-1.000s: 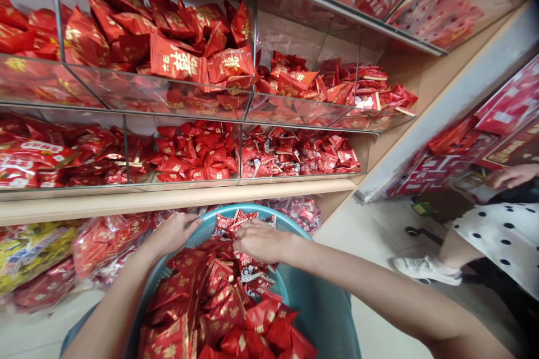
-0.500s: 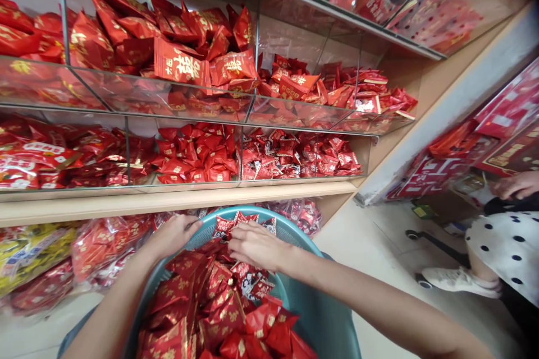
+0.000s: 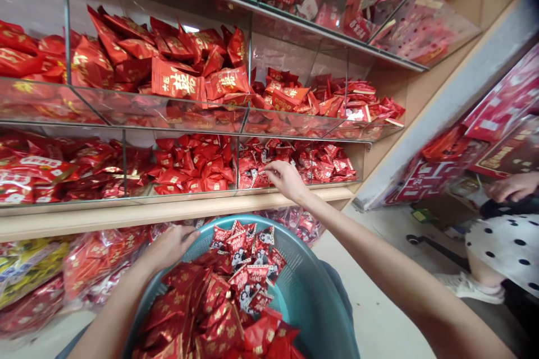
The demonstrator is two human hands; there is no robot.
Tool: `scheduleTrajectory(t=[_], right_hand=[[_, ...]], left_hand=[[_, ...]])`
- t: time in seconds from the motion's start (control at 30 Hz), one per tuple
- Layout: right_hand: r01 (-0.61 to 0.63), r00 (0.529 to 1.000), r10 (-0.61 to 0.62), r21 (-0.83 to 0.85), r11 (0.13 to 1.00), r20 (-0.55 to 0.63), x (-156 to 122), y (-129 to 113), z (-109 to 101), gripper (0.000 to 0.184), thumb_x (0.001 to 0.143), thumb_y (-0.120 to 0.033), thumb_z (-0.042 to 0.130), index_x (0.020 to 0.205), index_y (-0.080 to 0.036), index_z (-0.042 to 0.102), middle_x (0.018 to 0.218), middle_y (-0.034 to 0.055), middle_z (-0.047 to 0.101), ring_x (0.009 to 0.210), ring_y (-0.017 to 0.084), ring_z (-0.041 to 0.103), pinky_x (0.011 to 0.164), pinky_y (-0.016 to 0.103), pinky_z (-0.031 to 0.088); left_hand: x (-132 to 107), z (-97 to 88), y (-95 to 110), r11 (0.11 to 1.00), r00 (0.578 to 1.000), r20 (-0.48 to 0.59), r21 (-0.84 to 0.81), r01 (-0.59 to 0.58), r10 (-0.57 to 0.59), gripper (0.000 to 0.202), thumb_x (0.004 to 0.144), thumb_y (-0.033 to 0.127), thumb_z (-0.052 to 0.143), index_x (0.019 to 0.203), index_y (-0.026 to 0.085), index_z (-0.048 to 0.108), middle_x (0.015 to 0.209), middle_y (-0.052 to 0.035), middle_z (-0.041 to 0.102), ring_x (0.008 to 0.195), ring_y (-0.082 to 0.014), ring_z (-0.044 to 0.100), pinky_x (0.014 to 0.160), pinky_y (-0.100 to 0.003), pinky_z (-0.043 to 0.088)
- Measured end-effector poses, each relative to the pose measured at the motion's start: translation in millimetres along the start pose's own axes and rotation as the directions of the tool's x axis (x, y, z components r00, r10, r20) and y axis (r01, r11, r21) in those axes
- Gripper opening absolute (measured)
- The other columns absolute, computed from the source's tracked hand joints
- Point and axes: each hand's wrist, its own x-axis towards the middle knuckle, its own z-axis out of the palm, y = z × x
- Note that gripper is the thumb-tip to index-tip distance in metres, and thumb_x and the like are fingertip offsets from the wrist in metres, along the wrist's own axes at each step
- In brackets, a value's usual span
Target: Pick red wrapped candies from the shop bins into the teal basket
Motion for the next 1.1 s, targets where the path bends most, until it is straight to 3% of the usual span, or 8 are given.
scheduleTrajectory(t=[0.2, 0.33, 0.5, 0.67, 0.8, 0.97, 1.1], right_hand=[[-0.052, 0.991, 0.055, -0.027, 0.998, 0.122, 22, 0, 13, 0.020, 0.080, -0.031, 0.055, 0.086, -0.018, 0.067, 0.081, 0.0042, 0.063, 0.075, 0.015, 0.055, 0.071, 0.025, 0.039], [-0.112, 0.980, 0.117, -0.043, 0.993, 0.159, 30, -2, 20, 0.013, 0.075, -0.021, 0.059, 0.083, -0.018, 0.069, 0.078, 0.0028, 0.062, 0.072, 0.014, 0.054, 0.069, 0.023, 0.039], [-0.050, 0.984, 0.053, -0.022, 0.999, 0.168, 29, 2, 14, 0.013, 0.076, -0.017, 0.053, 0.079, -0.017, 0.066, 0.078, 0.0030, 0.061, 0.072, 0.013, 0.054, 0.065, 0.021, 0.037], [-0.040, 0.994, 0.044, -0.036, 0.999, 0.096, 9, -3, -5, 0.015, 0.082, -0.020, 0.043, 0.087, -0.019, 0.057, 0.072, 0.0000, 0.059, 0.066, 0.013, 0.053, 0.061, 0.022, 0.034], [-0.089, 0.993, 0.080, 0.098, 0.991, 0.084, -18, -6, -9, 0.016, 0.088, -0.025, 0.035, 0.095, -0.022, 0.049, 0.066, -0.0023, 0.058, 0.062, 0.014, 0.054, 0.061, 0.023, 0.037], [-0.070, 0.997, 0.077, 0.312, 0.948, -0.010, -43, -3, -1, 0.016, 0.090, -0.028, 0.033, 0.097, -0.021, 0.045, 0.080, 0.0018, 0.060, 0.074, 0.014, 0.057, 0.068, 0.025, 0.041], [-0.036, 0.996, 0.060, 0.327, 0.944, -0.063, -55, -3, 0, 0.016, 0.090, -0.030, 0.036, 0.094, -0.020, 0.048, 0.087, 0.0039, 0.057, 0.080, 0.015, 0.056, 0.071, 0.026, 0.041]], left_hand=[[0, 0.0, -1, 1.000, 1.000, 0.001, 0.002, 0.002, -0.002, 0.046, 0.084, 0.048, 0.031, 0.085, 0.020, 0.067, 0.084, -0.0075, 0.072, 0.078, -0.0246, 0.065, 0.072, -0.029, 0.044], [-1, 0.1, -1, 1.000, 1.000, 0.007, 0.020, 0.003, -0.003, 0.047, 0.085, 0.048, 0.030, 0.089, 0.020, 0.067, 0.088, -0.0083, 0.071, 0.083, -0.0249, 0.065, 0.072, -0.028, 0.044], [-3, -1.6, 1, 1.000, 1.000, 0.009, 0.019, 0.010, -0.010, 0.046, 0.085, 0.046, 0.030, 0.089, 0.019, 0.067, 0.089, -0.0094, 0.071, 0.082, -0.0248, 0.065, 0.072, -0.029, 0.044], [-2, -2.1, 2, 0.999, 1.000, 0.015, 0.036, 0.013, -0.013, 0.046, 0.085, 0.046, 0.030, 0.089, 0.018, 0.067, 0.086, -0.0097, 0.071, 0.081, -0.0249, 0.065, 0.071, -0.028, 0.044], [-2, -2.2, 4, 0.999, 1.000, 0.023, 0.048, 0.011, -0.012, 0.047, 0.086, 0.045, 0.029, 0.089, 0.018, 0.067, 0.085, -0.0095, 0.071, 0.081, -0.0245, 0.065, 0.071, -0.028, 0.044], [-3, -3.7, 6, 0.999, 0.999, 0.022, 0.037, 0.028, -0.029, 0.048, 0.085, 0.047, 0.029, 0.093, 0.018, 0.067, 0.089, -0.0095, 0.071, 0.085, -0.0251, 0.065, 0.072, -0.028, 0.044], [-3, -3.2, 5, 0.999, 0.999, 0.015, 0.008, 0.034, -0.034, 0.050, 0.084, 0.048, 0.030, 0.093, 0.017, 0.068, 0.091, -0.0100, 0.071, 0.085, -0.0258, 0.064, 0.074, -0.029, 0.044]])
